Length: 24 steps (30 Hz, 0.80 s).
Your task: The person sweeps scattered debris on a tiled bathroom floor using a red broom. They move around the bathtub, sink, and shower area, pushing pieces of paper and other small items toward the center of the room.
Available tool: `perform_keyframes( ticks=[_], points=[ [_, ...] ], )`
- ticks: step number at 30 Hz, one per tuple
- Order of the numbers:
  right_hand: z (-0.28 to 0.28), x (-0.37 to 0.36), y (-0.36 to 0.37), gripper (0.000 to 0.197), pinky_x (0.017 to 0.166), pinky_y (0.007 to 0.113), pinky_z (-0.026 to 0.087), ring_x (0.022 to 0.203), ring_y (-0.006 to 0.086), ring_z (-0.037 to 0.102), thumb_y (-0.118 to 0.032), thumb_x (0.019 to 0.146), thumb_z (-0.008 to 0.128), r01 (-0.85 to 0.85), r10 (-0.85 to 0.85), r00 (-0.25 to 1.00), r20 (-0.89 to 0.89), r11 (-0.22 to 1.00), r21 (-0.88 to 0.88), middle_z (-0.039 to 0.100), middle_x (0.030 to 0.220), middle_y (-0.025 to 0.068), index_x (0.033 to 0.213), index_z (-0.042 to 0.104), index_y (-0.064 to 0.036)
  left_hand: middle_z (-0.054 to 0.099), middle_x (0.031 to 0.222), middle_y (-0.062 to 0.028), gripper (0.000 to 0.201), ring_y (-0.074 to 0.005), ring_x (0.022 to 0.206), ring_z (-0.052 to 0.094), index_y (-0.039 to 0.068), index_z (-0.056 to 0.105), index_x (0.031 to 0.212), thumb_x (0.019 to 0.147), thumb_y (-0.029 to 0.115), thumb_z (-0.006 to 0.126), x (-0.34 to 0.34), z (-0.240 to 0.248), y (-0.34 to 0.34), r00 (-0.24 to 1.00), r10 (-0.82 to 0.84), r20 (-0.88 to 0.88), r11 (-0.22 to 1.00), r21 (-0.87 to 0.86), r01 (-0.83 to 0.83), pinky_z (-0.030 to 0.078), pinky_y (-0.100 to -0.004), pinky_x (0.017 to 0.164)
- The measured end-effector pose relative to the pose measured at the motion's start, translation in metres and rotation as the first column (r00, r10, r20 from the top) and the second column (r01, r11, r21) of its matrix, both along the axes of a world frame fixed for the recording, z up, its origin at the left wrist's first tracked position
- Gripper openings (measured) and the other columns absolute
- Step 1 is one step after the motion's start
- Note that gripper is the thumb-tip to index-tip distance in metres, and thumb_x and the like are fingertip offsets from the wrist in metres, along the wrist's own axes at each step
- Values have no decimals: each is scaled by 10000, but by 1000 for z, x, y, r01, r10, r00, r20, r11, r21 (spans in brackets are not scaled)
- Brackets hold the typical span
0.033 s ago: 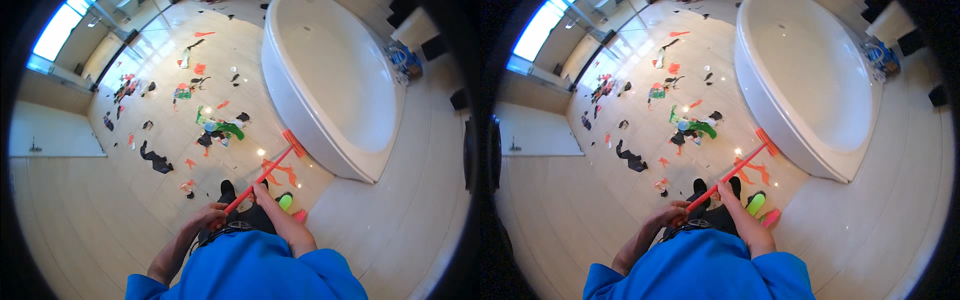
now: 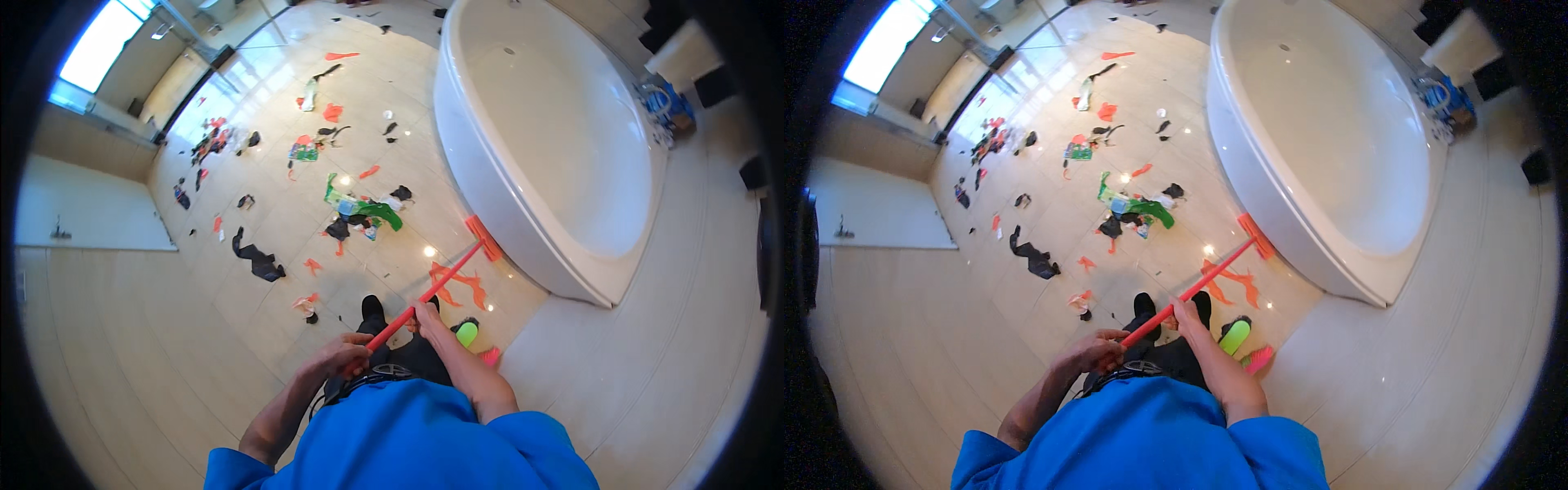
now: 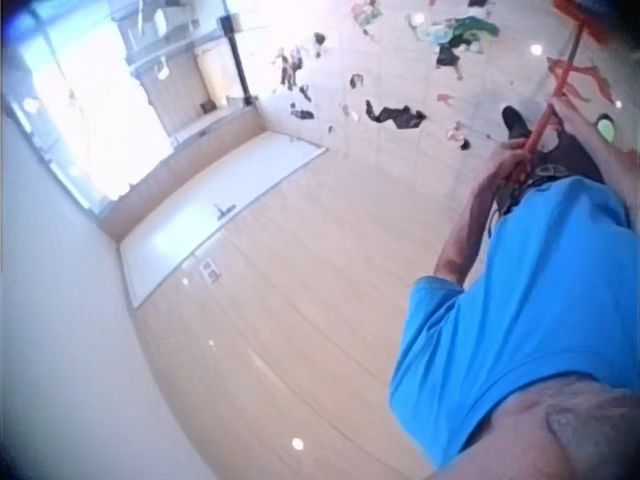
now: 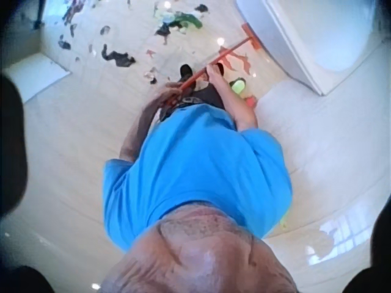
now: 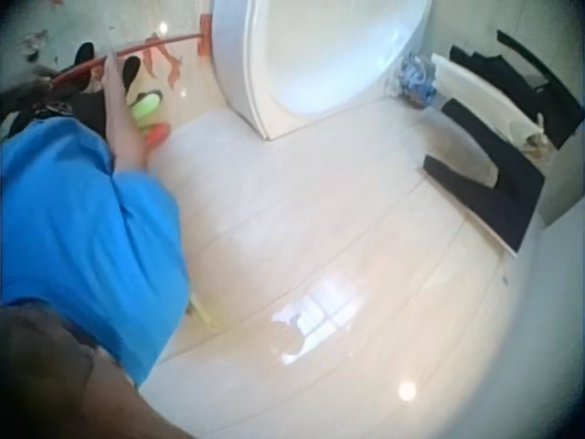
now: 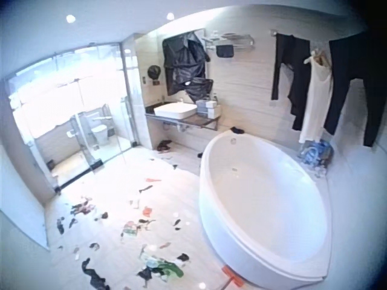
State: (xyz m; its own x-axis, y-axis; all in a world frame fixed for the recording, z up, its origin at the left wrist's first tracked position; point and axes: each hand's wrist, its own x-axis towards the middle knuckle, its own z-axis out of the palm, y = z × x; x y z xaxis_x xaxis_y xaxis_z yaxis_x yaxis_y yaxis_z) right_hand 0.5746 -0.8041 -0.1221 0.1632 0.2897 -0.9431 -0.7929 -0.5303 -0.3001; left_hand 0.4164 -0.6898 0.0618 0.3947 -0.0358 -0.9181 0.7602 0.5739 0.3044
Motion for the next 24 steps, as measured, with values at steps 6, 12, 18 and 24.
perform_keyframes(
  ticks=[6,12,18,24],
  points=[
    [9,17,12,262,351,296,402,389,166,468,-263,792,523,11,-13,999,29,999,53,494,522,68,646,489,-48,518,623,-36,437,-80,455,459,31,425,1233,808,89,503,6,7,-16,997,37,63,987,152,-47,364,-202,375],
    [6,28,13,227,324,318,330,351,186,422,-194,750,515,-21,27,999,-47,994,110,435,463,73,584,442,-58,518,607,-2,510,-66,461,455,76,413,1260,811,244,587,9,12,-34,1000,28,9,978,209,-30,352,-194,373],
    [-22,20,-39,173,347,328,392,440,214,525,-225,768,528,-23,33,989,-145,997,71,510,543,85,690,494,-74,453,564,16,489,-58,448,403,105,378,1293,841,202,538,14,22,-52,994,-57,90,994,103,48,318,-207,374],
    [-26,36,-62,240,442,353,435,485,230,545,-283,826,488,-126,147,938,-315,988,84,523,562,94,707,511,-76,446,560,32,337,-49,429,415,102,497,1158,840,212,521,13,20,-60,984,-146,102,981,145,130,328,-200,365]
  ],
)
